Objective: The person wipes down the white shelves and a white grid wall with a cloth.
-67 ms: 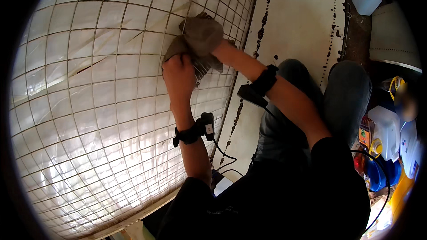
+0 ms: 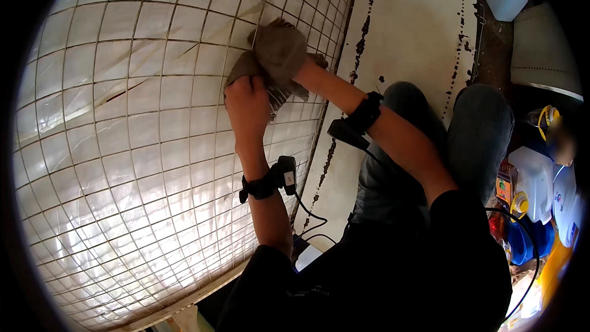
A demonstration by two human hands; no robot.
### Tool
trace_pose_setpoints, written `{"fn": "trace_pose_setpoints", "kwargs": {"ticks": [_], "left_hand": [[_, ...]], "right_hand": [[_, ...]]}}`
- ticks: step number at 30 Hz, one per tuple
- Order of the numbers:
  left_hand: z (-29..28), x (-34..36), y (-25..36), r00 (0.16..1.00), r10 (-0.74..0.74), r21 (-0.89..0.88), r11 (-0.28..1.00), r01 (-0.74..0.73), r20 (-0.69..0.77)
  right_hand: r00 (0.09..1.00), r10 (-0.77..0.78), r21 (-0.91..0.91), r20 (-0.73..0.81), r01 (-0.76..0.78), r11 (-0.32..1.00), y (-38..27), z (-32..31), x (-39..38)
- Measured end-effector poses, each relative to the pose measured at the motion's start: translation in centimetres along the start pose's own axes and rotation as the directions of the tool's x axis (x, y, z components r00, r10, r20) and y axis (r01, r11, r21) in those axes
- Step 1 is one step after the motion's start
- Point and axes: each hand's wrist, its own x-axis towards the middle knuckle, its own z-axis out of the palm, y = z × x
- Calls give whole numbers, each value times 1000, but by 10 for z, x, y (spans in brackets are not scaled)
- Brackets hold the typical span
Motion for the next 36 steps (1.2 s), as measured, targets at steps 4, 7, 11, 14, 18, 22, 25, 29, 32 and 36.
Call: {"fn": "trace_pose_setpoints", "kwargs": {"ticks": [4,7,11,14,18,22,25,29,32,36], "left_hand": [[5,2,-1,999,45,32,998,-45,13],[7,1,-3,997,74,13,997,-74,-16],[6,-1,-7,1000,10,29,1000,-10,10],[2,-3,-2,998,55,-9,998,-55,-5],[10,1,9,993,114,-44,992,-114,-14],[4,-4,-3,996,88,5,996,-88,-28],[5,1,-4,996,83,7,997,-83,-15],[7,4,2,992,123,11,992,-122,-20],[2,1,-2,998,-49,-119,991,54,50],[2,-1,6,988,153,-48,987,-154,-34]], "right_hand": [[980,-124,244,-154,160,956,12,27,-13],[930,-109,535,-352,295,792,19,32,-20],[951,-83,459,-298,219,861,12,24,-21],[999,-22,364,-40,35,931,19,19,-12],[945,-35,390,-326,168,905,36,55,-7],[863,-6,257,-506,157,954,-7,34,-28],[859,100,466,-502,171,868,-19,13,-45],[844,181,509,-505,123,852,-22,4,-57],[860,192,477,-474,67,877,-34,5,-69],[798,-19,164,-602,147,975,-10,6,-41]]}}
